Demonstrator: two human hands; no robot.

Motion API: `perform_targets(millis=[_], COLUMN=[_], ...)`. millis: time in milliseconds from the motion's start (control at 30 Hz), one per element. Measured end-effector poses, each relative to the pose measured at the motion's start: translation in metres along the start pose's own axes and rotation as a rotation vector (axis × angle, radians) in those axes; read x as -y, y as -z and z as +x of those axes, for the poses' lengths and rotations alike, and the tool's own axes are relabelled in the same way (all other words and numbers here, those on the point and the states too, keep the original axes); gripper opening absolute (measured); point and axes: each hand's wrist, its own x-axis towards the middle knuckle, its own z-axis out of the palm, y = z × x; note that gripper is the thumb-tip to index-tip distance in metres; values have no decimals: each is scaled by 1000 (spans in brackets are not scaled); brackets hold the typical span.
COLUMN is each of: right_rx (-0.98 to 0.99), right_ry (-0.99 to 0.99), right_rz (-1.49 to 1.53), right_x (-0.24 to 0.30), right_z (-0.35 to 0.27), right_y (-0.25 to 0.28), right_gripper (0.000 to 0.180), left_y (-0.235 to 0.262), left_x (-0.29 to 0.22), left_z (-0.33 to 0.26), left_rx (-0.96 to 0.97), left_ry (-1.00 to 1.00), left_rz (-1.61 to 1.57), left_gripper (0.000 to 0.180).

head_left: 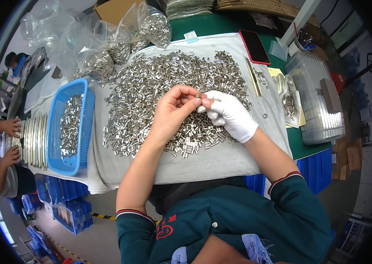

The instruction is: The person picks up small metal pieces from a pile on the table and fits them together by hand.

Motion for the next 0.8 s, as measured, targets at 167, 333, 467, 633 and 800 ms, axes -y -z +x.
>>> perform_targets(millis=[167,333,467,633,800], right_rx=[19,-57,-90,-70,-39], right_ry=[11,64,25,45,-6], right_rz=[32,-103,-203,-232,-190], right_x=[-2,2,6,4,-1], right_z=[0,-2,-3,-3,1], right_y=[2,-5,-4,-4,0], right_gripper=[24,23,24,26,24], left_y=[0,0,-1,-3,-3], left_x=[-1,3,0,-3,-10], left_z=[0,0,-1,-2,-4], left_rx=[3,-33,-60,-42,25], left_ry=[-21,-46,-153,-349,-333], left_rz=[54,166,368,649,667], left_gripper=[15,15,15,19,24])
